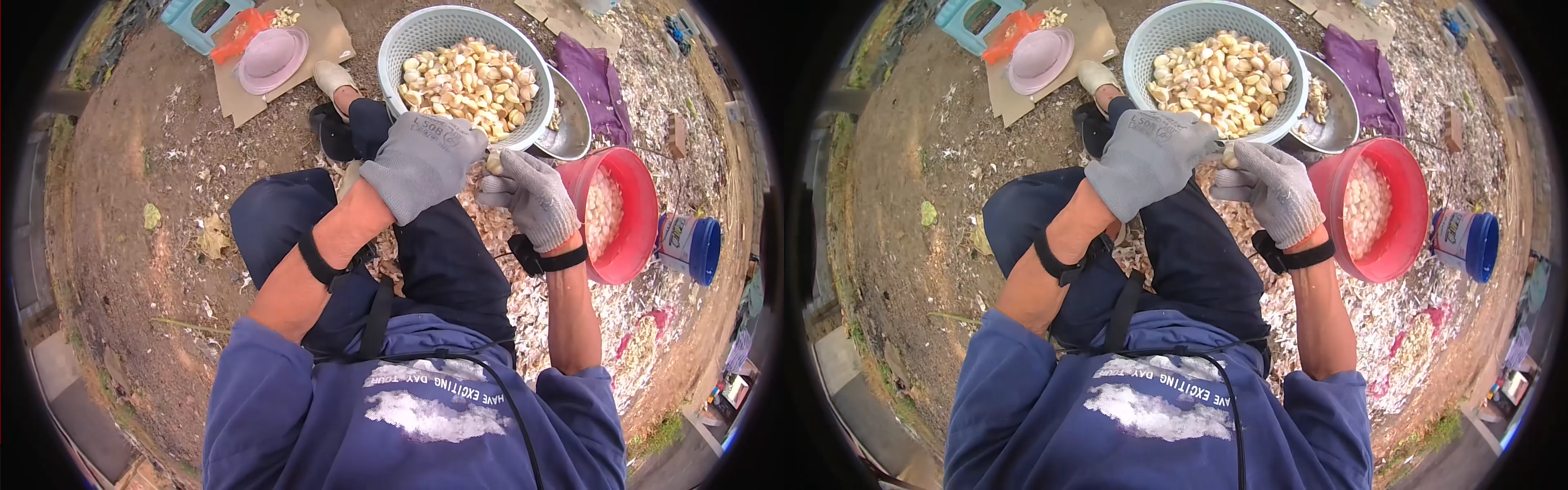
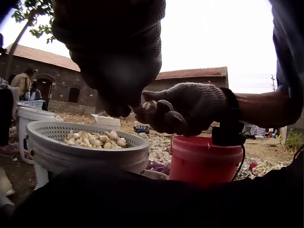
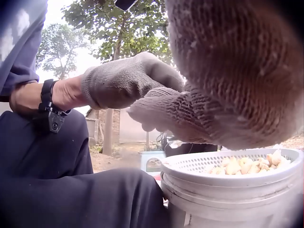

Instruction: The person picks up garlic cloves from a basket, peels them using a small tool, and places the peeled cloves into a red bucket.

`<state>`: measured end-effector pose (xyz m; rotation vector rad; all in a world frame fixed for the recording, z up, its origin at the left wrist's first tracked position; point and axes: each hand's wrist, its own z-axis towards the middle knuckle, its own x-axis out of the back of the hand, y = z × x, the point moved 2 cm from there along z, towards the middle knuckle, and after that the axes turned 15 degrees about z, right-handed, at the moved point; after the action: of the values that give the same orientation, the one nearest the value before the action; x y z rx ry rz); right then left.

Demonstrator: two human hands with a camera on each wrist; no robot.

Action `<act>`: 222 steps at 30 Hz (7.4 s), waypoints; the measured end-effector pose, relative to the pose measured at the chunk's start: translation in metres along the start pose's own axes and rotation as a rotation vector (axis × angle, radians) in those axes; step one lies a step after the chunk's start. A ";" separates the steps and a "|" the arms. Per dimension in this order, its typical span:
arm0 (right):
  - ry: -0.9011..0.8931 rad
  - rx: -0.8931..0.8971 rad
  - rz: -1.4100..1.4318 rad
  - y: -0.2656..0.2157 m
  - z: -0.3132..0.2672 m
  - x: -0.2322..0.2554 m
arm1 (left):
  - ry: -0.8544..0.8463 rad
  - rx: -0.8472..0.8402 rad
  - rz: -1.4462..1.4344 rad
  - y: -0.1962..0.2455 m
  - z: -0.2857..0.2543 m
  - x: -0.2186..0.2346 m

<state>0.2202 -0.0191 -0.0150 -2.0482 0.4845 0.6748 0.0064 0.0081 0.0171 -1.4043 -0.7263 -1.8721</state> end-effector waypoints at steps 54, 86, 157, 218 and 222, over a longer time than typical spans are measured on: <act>-0.008 0.118 0.024 0.001 -0.025 0.010 | -0.150 0.126 -0.296 0.017 -0.004 -0.009; 0.035 0.083 -0.025 0.009 -0.027 0.007 | -0.193 0.181 -0.303 0.017 -0.003 -0.013; 0.711 0.643 -1.437 -0.103 -0.079 0.163 | -0.275 0.190 -0.126 0.002 -0.008 -0.011; -0.027 0.062 -0.415 -0.051 0.106 0.018 | -0.204 0.217 -0.002 -0.021 -0.008 0.001; -0.081 0.025 -0.219 -0.049 0.099 0.020 | -0.136 0.248 -0.055 -0.021 -0.007 -0.004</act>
<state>0.2360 0.0888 -0.0404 -2.0059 0.2162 0.6127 -0.0139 0.0165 0.0102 -1.3716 -1.0359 -1.6722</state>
